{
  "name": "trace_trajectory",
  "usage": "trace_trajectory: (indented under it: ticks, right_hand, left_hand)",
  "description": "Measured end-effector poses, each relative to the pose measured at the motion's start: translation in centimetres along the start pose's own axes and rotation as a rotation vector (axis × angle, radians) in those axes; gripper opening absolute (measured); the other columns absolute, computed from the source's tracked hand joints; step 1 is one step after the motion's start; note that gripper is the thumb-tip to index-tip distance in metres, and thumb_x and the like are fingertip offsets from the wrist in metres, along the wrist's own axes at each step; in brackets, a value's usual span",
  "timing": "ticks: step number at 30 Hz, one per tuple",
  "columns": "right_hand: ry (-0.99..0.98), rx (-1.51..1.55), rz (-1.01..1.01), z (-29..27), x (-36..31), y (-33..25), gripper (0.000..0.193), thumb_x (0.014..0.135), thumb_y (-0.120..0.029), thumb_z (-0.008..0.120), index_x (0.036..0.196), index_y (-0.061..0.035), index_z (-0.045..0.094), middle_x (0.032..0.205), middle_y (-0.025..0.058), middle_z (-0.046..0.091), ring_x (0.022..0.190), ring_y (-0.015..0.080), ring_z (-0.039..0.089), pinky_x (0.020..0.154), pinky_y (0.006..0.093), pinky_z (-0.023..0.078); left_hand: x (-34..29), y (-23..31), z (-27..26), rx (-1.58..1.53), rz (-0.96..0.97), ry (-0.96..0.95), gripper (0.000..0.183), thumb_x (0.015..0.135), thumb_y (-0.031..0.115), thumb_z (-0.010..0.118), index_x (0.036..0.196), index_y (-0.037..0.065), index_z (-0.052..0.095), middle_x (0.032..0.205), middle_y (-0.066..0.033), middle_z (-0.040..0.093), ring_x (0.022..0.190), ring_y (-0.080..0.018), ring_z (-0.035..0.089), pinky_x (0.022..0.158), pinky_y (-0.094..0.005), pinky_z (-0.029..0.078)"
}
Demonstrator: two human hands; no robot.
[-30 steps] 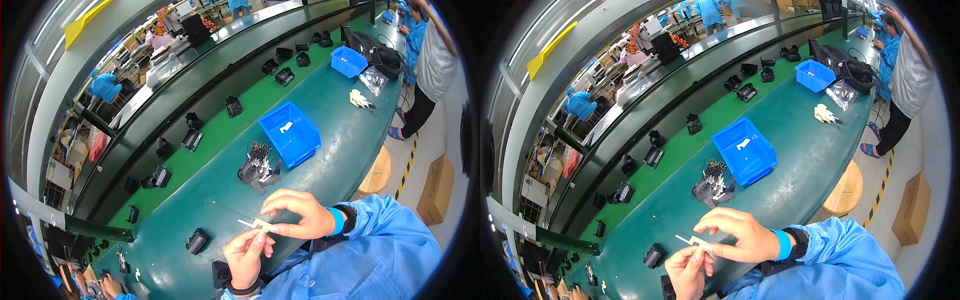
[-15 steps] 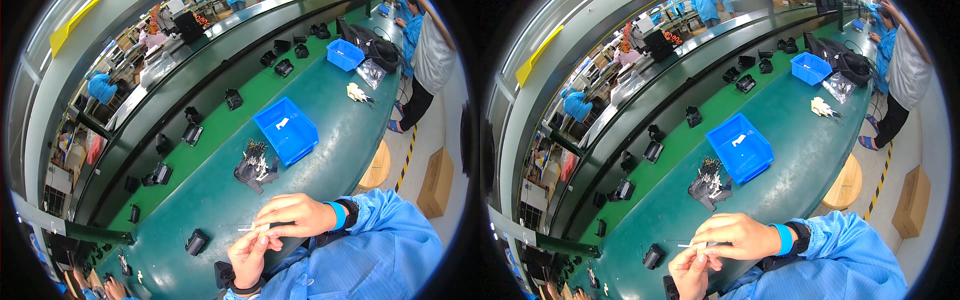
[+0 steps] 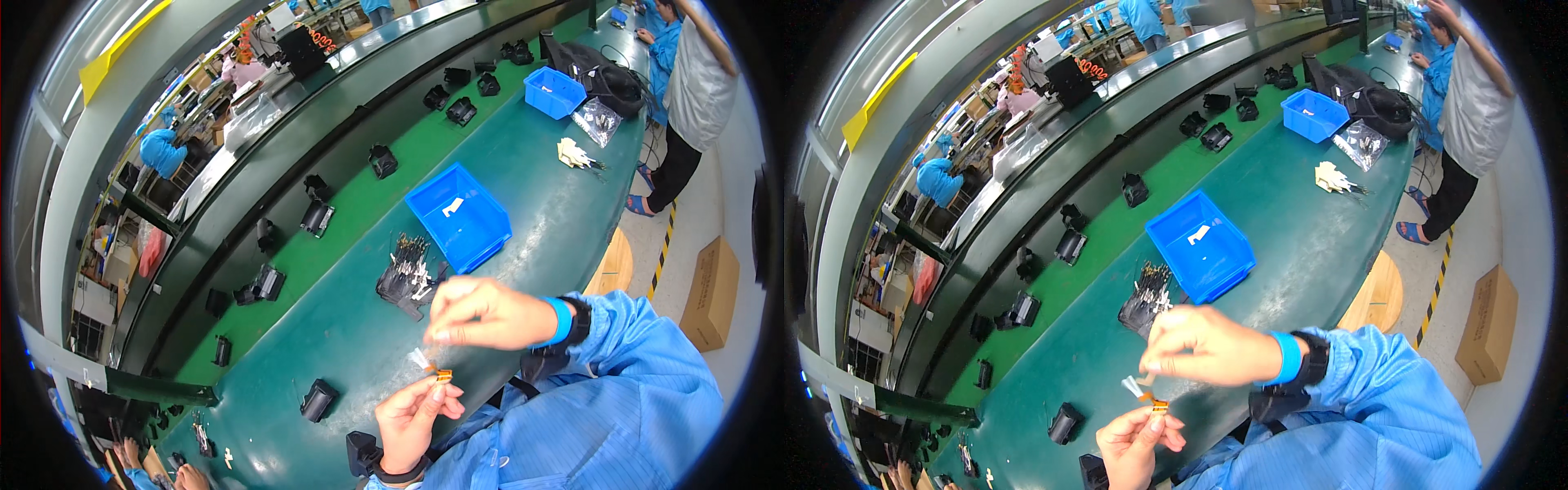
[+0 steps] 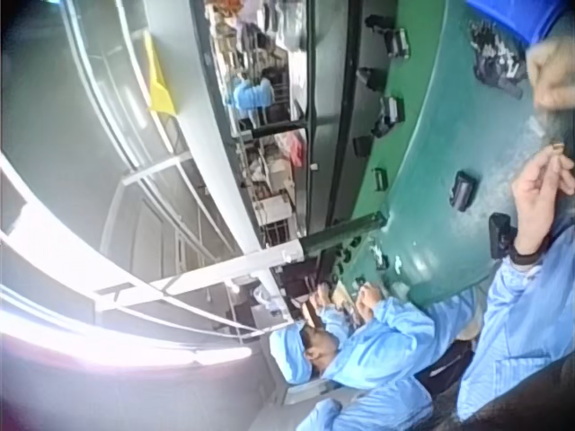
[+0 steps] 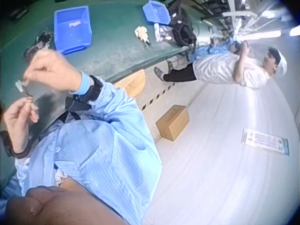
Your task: Assembling small plastic housings and electronic components on a production line workbench.
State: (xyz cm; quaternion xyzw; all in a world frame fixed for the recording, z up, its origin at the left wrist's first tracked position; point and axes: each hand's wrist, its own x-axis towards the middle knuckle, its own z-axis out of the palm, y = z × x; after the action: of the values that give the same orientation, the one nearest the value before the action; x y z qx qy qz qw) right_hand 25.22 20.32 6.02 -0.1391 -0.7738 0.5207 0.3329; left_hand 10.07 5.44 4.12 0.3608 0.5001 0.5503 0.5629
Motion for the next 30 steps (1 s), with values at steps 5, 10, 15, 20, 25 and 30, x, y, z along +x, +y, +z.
trace_trajectory:
  ticks: [5, 10, 15, 20, 25, 30]
  right_hand:
    - [0.194, -0.653, -0.087, -5.0, 2.3, 1.5, 0.015, 0.08, -0.018, 0.058, 0.087, -0.0065, 0.065, 0.073, 0.0084, 0.061, 0.075, 0.0253, 0.058, 0.068, 0.0356, 0.045]
    - [0.338, -1.159, -0.14, -6.5, 2.5, 3.7, 0.015, 0.076, -0.015, 0.061, 0.088, -0.0077, 0.065, 0.073, 0.0068, 0.06, 0.071, 0.0248, 0.056, 0.066, 0.0369, 0.043]
    - [0.13, -0.465, -0.081, -3.0, -0.3, 1.8, 0.014, 0.078, -0.016, 0.062, 0.086, -0.0059, 0.065, 0.086, 0.0056, 0.062, 0.082, 0.0227, 0.057, 0.072, 0.0338, 0.045]
    - [0.035, 0.127, -0.031, 4.1, -1.6, 0.4, 0.021, 0.077, -0.016, 0.067, 0.089, 0.0, 0.062, 0.089, 0.0089, 0.059, 0.081, 0.0201, 0.056, 0.073, 0.0308, 0.046]
    - [0.122, 0.155, -0.018, 5.8, -1.9, 0.2, 0.017, 0.076, -0.012, 0.066, 0.086, 0.0006, 0.061, 0.086, 0.0085, 0.058, 0.08, 0.0191, 0.056, 0.071, 0.0301, 0.046]
    - [0.269, -0.625, -0.399, 5.2, -0.5, -1.0, 0.015, 0.066, -0.009, 0.066, 0.078, -0.0036, 0.059, 0.082, 0.0035, 0.057, 0.073, 0.0174, 0.054, 0.065, 0.0311, 0.043]
  left_hand:
    - [-0.4, -0.8, -1.4, -0.187, -0.09, -0.137, 0.018, 0.087, 0.004, 0.054, 0.101, -0.007, 0.057, 0.086, -0.0195, 0.062, 0.067, -0.0197, 0.062, 0.058, -0.0297, 0.053]
    - [-0.9, -1.2, -1.5, -0.311, 0.012, -0.088, 0.022, 0.087, 0.002, 0.052, 0.109, -0.002, 0.052, 0.089, -0.0224, 0.062, 0.067, -0.0218, 0.063, 0.057, -0.0303, 0.053]
    - [0.6, -1.1, -1.0, -0.235, 0.076, -0.009, 0.022, 0.088, 0.0, 0.049, 0.109, 0.002, 0.042, 0.089, -0.0232, 0.061, 0.066, -0.0231, 0.063, 0.056, -0.0304, 0.054]
    - [0.3, -0.7, -0.5, -0.261, 0.177, 0.03, 0.027, 0.088, 0.0, 0.049, 0.112, 0.004, 0.037, 0.088, -0.0226, 0.061, 0.064, -0.0235, 0.063, 0.054, -0.03, 0.054]
    - [0.0, -0.1, -0.1, -0.263, 0.153, 0.045, 0.031, 0.086, -0.001, 0.052, 0.112, 0.004, 0.036, 0.084, -0.0192, 0.061, 0.064, -0.0222, 0.063, 0.054, -0.0293, 0.054]
    - [-0.7, -0.8, -1.3, -0.024, 0.218, 0.251, 0.029, 0.08, 0.001, 0.062, 0.102, -0.001, 0.044, 0.073, -0.0083, 0.057, 0.061, -0.0144, 0.059, 0.052, -0.0242, 0.051]
